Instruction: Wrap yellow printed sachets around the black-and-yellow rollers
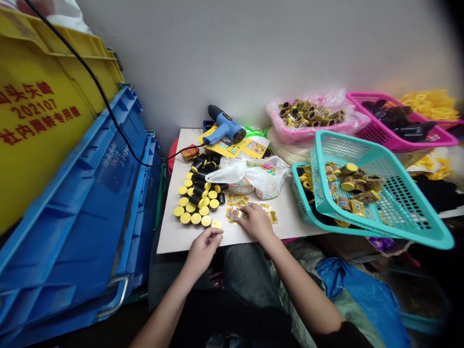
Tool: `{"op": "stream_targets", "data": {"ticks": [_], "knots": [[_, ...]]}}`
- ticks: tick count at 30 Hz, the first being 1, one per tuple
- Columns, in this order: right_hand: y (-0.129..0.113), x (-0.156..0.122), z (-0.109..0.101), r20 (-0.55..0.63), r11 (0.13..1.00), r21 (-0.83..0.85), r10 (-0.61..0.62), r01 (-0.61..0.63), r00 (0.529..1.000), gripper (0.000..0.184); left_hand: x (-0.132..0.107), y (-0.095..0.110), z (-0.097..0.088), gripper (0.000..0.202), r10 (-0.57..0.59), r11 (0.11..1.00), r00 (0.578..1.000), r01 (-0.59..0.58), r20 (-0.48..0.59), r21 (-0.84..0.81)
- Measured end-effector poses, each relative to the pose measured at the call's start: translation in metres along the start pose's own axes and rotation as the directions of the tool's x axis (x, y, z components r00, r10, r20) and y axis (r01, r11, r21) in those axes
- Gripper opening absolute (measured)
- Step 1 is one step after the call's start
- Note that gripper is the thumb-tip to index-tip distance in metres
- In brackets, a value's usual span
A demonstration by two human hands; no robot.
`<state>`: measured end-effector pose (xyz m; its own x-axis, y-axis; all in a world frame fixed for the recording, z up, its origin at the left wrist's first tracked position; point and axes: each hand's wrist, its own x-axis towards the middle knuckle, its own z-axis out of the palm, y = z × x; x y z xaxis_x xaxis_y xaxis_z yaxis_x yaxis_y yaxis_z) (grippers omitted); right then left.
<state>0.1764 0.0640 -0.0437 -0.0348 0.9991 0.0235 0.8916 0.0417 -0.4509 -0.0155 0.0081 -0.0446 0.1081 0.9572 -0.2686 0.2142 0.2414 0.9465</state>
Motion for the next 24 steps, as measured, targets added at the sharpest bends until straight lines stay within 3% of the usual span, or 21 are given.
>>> {"op": "stream_targets", "data": {"ticks": [3,6,8,10,12,14,15,18,21,24], "knots": [[0.003,0.005,0.010,-0.007,0.998,0.061,0.019,-0.018,1.000,0.012,-0.003,0.001,0.000,0.028,0.016,0.999,1.000,-0.015,0.020,-0.028],[0.008,0.003,0.002,-0.013,0.994,0.111,0.022,-0.021,1.000,0.012,-0.007,0.005,-0.003,0.026,0.037,0.998,0.999,-0.038,-0.015,-0.057],[0.007,-0.003,-0.007,0.009,0.983,0.184,0.011,-0.013,1.000,0.013,-0.009,0.010,-0.005,0.025,0.116,0.992,0.990,-0.119,-0.084,-0.041],[0.001,-0.012,-0.019,0.094,0.941,0.334,-0.087,0.051,0.992,0.027,-0.008,0.018,-0.005,0.020,0.237,0.971,0.962,-0.238,-0.138,0.007],[-0.009,-0.020,-0.032,0.201,0.865,0.485,-0.255,0.130,0.946,0.042,-0.004,0.028,-0.002,0.021,0.307,0.952,0.945,-0.304,-0.118,0.037],[-0.019,-0.027,-0.042,0.257,0.809,0.564,-0.364,0.167,0.895,0.044,0.001,0.036,0.002,0.034,0.267,0.963,0.962,-0.268,-0.049,-0.017],[-0.023,-0.029,-0.044,0.251,0.786,0.597,-0.371,0.159,0.894,0.043,0.002,0.039,0.004,0.036,0.221,0.972,0.975,-0.223,-0.031,-0.076],[-0.032,-0.031,-0.038,0.147,0.630,0.775,-0.240,0.039,0.960,0.035,0.003,0.043,0.011,0.031,0.079,0.943,0.991,-0.108,-0.105,-0.316],[-0.035,-0.033,-0.018,0.202,0.428,0.893,-0.114,-0.135,0.973,0.023,-0.002,0.041,0.015,0.030,-0.017,0.883,0.975,-0.090,-0.223,-0.460],[-0.038,-0.034,-0.005,0.219,0.419,0.890,-0.044,-0.181,0.975,0.033,-0.006,0.040,0.016,0.029,-0.045,0.891,0.977,-0.054,-0.206,-0.450]]}}
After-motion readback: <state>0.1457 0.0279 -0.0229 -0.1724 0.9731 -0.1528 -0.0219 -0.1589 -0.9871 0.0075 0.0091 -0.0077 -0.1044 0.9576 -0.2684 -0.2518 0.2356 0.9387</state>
